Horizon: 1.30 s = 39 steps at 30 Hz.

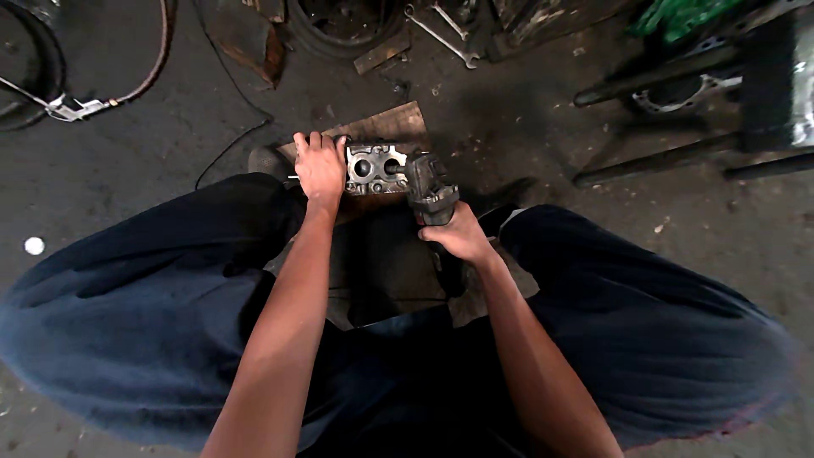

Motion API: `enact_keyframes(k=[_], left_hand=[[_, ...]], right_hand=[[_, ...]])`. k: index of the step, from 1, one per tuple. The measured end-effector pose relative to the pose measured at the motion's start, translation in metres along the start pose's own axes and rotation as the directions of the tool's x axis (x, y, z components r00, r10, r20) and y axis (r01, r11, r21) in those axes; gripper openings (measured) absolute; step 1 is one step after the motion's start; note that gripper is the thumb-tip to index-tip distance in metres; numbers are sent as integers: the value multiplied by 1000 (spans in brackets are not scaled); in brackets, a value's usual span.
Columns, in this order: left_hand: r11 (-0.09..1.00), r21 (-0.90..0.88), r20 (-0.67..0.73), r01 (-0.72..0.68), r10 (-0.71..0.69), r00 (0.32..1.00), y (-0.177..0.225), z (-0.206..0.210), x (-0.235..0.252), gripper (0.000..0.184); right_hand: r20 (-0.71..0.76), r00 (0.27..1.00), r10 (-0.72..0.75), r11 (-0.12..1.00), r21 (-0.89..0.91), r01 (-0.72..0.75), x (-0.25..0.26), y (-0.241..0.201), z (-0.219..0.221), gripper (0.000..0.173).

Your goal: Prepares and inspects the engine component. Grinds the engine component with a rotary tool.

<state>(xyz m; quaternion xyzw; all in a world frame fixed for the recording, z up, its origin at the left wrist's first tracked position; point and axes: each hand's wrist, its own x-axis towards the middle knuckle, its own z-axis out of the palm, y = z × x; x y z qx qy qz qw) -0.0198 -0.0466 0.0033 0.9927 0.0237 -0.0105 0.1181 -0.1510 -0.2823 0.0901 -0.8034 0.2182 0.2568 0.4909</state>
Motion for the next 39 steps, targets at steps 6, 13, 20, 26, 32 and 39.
enact_keyframes(k=[6, 13, 20, 26, 32, 39], left_hand=[[1000, 5, 9, -3, 3, 1000, 0, -1, -4, 54], [1000, -7, -7, -12, 12, 1000, -1, 0, -5, 54], [1000, -1, -1, -1, 1, 1000, -1, 0, -9, 54], [1000, 4, 4, -8, 8, 1000, 0, -1, -2, 54], [1000, -6, 17, 1, -1, 1000, 0, -2, -1, 54], [1000, -8, 32, 6, -5, 999, 2, -4, 2, 55]], right_hand=[[7, 1000, 17, 999, -38, -17, 2, -3, 4, 53], [12, 1000, 17, 1000, 8, -17, 1, -8, -1, 48], [44, 999, 25, 999, 36, -26, 13, 7, 10, 49], [30, 999, 15, 1000, 26, -16, 13, 11, 20, 55], [30, 1000, -7, 999, 39, 6, 18, 17, 26, 57], [69, 998, -7, 997, 75, 2, 12, 10, 5, 51]])
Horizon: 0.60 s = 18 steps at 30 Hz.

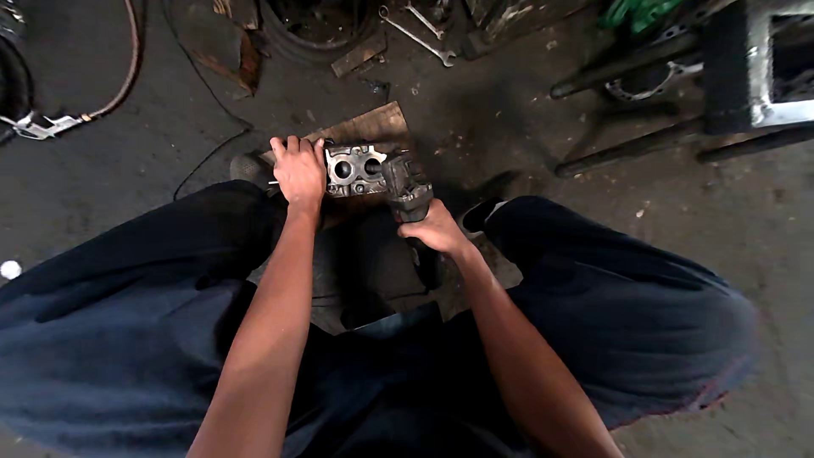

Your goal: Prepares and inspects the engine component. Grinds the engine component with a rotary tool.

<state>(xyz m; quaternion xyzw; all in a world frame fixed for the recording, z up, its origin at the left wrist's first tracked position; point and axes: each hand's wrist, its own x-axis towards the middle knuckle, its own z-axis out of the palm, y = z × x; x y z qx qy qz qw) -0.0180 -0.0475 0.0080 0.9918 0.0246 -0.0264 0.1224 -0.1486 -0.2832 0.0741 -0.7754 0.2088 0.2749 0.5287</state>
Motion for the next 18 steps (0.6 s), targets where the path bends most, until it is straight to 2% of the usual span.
enact_keyframes(k=[5, 12, 18], left_hand=[[1000, -8, -9, 0, 0, 1000, -1, 1, -2, 54], [1000, 14, 2, 7, -7, 1000, 0, 1, -2, 54], [1000, -12, -46, -1, 0, 999, -1, 4, -5, 53]], right_hand=[[13, 1000, -3, 1000, 3, 3, -6, -8, -12, 47], [17, 1000, -18, 1000, 23, 17, 4, -2, 1, 47], [49, 999, -11, 1000, 21, 10, 0, 0, -17, 46]])
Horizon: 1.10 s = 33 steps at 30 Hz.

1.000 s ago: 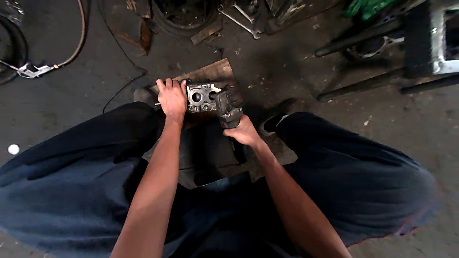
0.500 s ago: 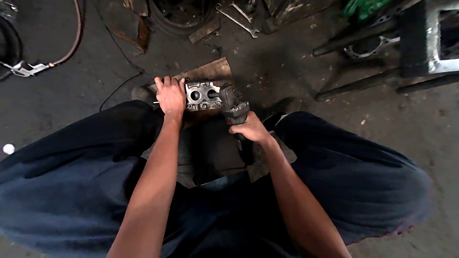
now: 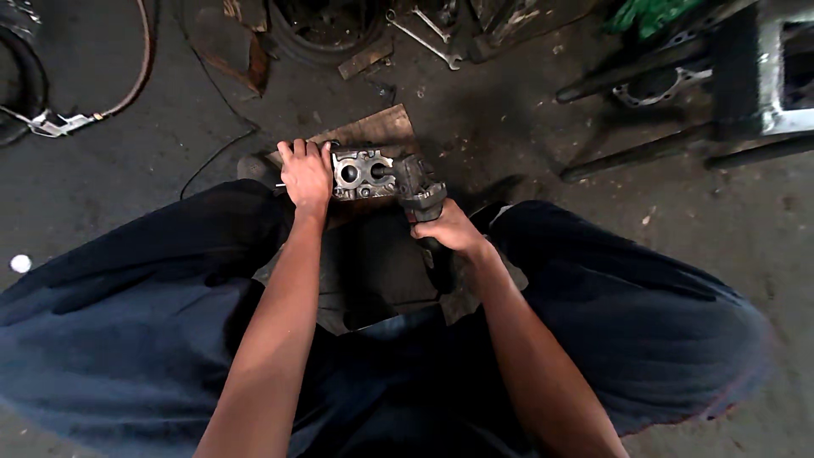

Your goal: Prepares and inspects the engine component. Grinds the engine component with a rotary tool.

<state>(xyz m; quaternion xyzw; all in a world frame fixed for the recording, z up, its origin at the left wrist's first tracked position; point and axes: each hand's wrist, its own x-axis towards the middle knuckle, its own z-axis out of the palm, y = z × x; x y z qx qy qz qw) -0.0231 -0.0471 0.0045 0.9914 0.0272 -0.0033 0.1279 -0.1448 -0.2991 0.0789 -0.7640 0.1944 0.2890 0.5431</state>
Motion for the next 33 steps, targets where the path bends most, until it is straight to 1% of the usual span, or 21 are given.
enact_keyframes(k=[10, 19, 23, 29, 33], left_hand=[[1000, 18, 32, -7, 7, 999, -1, -1, -5, 52], [1000, 22, 24, -3, 3, 1000, 0, -1, -3, 54], [1000, 31, 20, -4, 4, 1000, 0, 0, -2, 53], [1000, 16, 11, -14, 14, 1000, 0, 1, -3, 52], [1000, 17, 8, -11, 11, 1000, -1, 1, -2, 53]], right_hand=[[27, 999, -20, 1000, 18, 20, -10, 0, -5, 45], [46, 998, -36, 999, -1, 36, -13, 0, -15, 42], [37, 998, -41, 999, -24, 42, -9, -1, -11, 40], [10, 1000, -22, 999, -38, 22, 2, 2, 2, 44], [20, 999, -25, 999, -20, 25, -2, 1, 0, 44]])
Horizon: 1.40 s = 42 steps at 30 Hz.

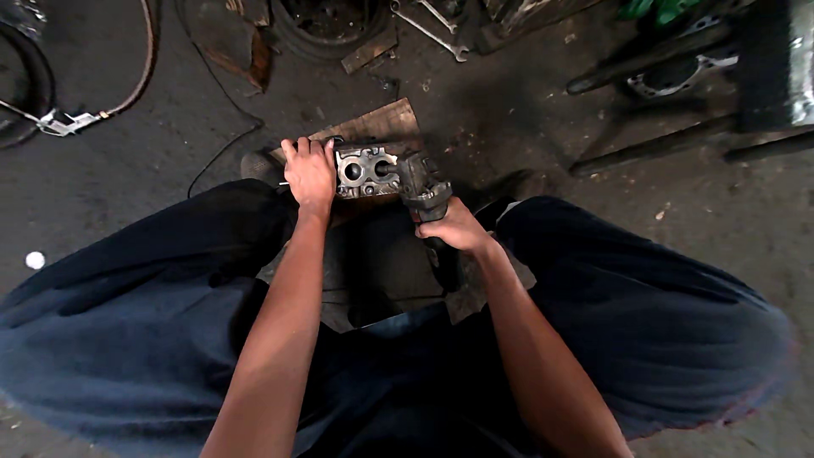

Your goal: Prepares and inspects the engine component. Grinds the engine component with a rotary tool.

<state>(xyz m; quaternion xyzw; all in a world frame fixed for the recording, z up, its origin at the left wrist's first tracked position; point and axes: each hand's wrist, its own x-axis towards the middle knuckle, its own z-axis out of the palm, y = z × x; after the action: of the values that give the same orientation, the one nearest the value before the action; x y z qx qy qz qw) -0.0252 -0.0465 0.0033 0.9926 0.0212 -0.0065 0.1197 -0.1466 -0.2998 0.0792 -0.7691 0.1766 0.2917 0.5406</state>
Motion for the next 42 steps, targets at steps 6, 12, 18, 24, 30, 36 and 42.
enact_keyframes(k=[6, 12, 18, 24, 30, 36, 42], left_hand=[[1000, -7, 20, 6, -5, 1000, 1, -2, 0, 53], [1000, 5, 6, -5, 5, 1000, 0, -1, -1, 53], [1000, -13, 3, -3, 3, 1000, 0, -1, -1, 55], [977, -171, -158, 131, -159, 975, -3, -5, -2, 51], [896, -223, -2, 384, -395, 919, 1, -8, -2, 56], [889, -285, 22, 359, -368, 929, -7, -5, -11, 58], [879, -312, 23, 360, -372, 928, -8, -4, -15, 58]], right_hand=[[20, 1000, 18, 1000, 16, -18, -14, -1, -15, 43], [14, 1000, 0, 1000, -4, 0, -13, -7, -10, 40], [-35, 999, -3, 999, -52, 1, -13, -5, -3, 44], [-140, 989, -45, 981, -194, 17, -49, -20, -5, 64], [-118, 982, -147, 983, -131, 132, -49, -29, 10, 66], [-86, 993, -85, 973, -222, 64, -38, -28, 27, 85], [-117, 992, -48, 958, -285, 13, -32, -26, 36, 75]])
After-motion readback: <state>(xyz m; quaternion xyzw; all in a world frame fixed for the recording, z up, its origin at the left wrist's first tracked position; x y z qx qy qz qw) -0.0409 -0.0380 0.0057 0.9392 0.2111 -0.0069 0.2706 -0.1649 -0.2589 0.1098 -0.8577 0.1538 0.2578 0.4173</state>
